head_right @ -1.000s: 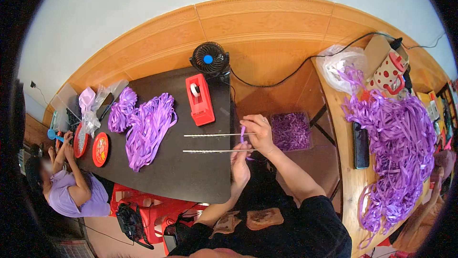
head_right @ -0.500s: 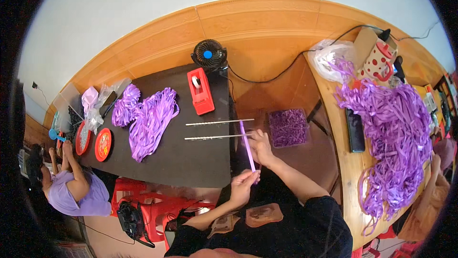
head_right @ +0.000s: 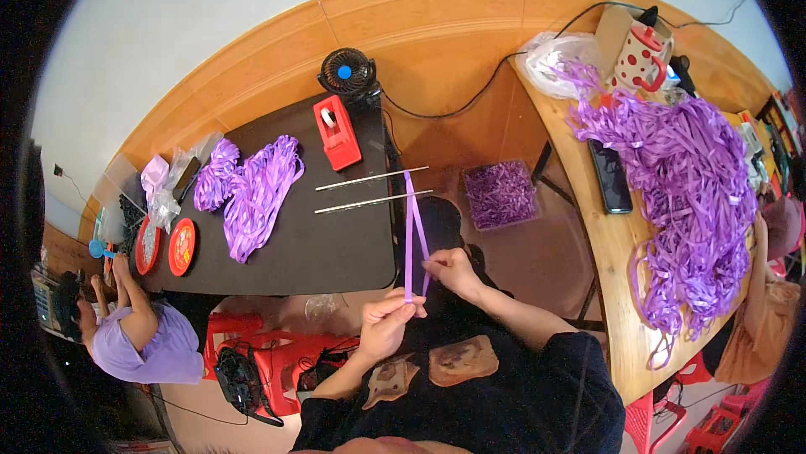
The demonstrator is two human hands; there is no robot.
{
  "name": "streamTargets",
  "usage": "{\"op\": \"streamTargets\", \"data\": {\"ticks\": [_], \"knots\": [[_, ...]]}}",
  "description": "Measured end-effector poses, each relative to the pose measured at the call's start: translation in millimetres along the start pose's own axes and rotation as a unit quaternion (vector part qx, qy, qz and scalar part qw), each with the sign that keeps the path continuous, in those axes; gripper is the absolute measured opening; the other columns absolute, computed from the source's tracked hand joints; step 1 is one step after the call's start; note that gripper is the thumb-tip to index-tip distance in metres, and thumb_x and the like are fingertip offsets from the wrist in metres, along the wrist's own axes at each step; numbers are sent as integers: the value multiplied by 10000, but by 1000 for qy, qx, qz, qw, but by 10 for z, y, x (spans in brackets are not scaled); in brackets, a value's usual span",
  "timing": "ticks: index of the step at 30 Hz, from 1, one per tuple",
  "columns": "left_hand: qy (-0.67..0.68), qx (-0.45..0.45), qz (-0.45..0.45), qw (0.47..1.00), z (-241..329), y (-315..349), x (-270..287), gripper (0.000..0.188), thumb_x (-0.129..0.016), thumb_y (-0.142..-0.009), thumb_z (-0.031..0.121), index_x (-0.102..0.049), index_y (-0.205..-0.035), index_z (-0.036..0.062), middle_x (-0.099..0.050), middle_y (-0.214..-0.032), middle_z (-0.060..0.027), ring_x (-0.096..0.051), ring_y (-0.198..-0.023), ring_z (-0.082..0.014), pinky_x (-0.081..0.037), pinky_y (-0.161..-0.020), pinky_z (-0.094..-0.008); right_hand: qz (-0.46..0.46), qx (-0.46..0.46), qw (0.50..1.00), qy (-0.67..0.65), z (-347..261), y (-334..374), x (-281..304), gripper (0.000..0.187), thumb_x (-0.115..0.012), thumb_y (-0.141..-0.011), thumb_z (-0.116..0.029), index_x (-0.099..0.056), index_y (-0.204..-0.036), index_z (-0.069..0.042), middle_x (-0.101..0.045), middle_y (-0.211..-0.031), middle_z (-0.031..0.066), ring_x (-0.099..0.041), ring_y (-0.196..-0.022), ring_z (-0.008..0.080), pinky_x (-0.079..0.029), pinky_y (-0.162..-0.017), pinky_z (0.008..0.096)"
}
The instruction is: Wrapping purple ribbon around metal rods and securing it with tape to assemble a toy part.
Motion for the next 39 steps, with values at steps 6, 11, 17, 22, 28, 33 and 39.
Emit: {"op": "streamTargets", "data": {"ticks": [6, 11, 17, 22, 28, 33, 39], "knots": [[76, 37, 41, 996, -341, 80, 100, 193, -575, -875, 31, -637, -1036, -55, -615, -934, -112, -596, -826, -190, -487, -746, -299, -37, -93, 988, -115, 88, 285, -140, 168, -628, -827, -82, -645, -714, 41, -576, -586, 29, -507, -526, 79, -399, -479, 227], [127, 91, 98, 983, -700, 130, 227, 191, -579, -876, 35, -639, -1041, -40, -648, -895, -104, -604, -816, -174, -490, -748, -286, -104, -149, 979, -91, 290, 538, -252, 134, -637, -785, -69, -645, -722, 49, -588, -602, 44, -520, -544, 82, -413, -487, 238], [-49, 156, 139, 977, -1013, 111, 513, 196, -635, -842, 57, -657, -1026, -9, -674, -877, -74, -614, -740, -95, -491, -689, -222, -190, -107, 975, 34, 395, 687, -370, 253, -728, -739, -182, -621, -594, -4, -511, -505, -27, -417, -490, 42, -334, -444, 243], [-71, 132, 132, 980, -912, 18, 664, 222, -611, -866, 105, -639, -1063, 7, -674, -907, -62, -609, -726, -102, -470, -654, -220, -206, -143, 965, 73, 328, 693, -329, 315, -753, -735, -226, -601, -570, -6, -477, -493, -33, -390, -488, 43, -323, -448, 247], [-146, 153, 80, 974, -967, 15, 511, 211, -682, -802, 93, -643, -992, 9, -631, -770, -10, -567, -687, -67, -460, -637, -211, -236, -150, 959, 47, 458, 730, -341, 249, -748, -752, -230, -668, -686, -4, -550, -547, -28, -433, -550, 25, -351, -504, 223], [-231, 88, 104, 963, -909, -124, 536, 105, -699, -785, 91, -651, -835, 12, -605, -721, 3, -536, -643, -50, -439, -587, -206, -281, -155, 947, 18, 332, 750, -400, 176, -732, -767, -166, -685, -736, 0, -607, -615, -32, -461, -591, 23, -381, -553, 218], [-53, 83, 184, 978, -1043, -423, 578, 162, -672, -823, 70, -625, -975, 37, -615, -876, 2, -551, -786, -68, -444, -695, -210, -309, -149, 939, 3, 124, 766, -392, 142, -729, -761, -136, -698, -777, 2, -636, -648, -12, -480, -604, 28, -402, -577, 221]]}}
Point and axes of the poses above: each hand's wrist, its own y-axis away from the middle knuckle, its own x-axis out of the back of the hand, z = x × y, the point moved 8 cm from there along -y, towards the middle knuckle
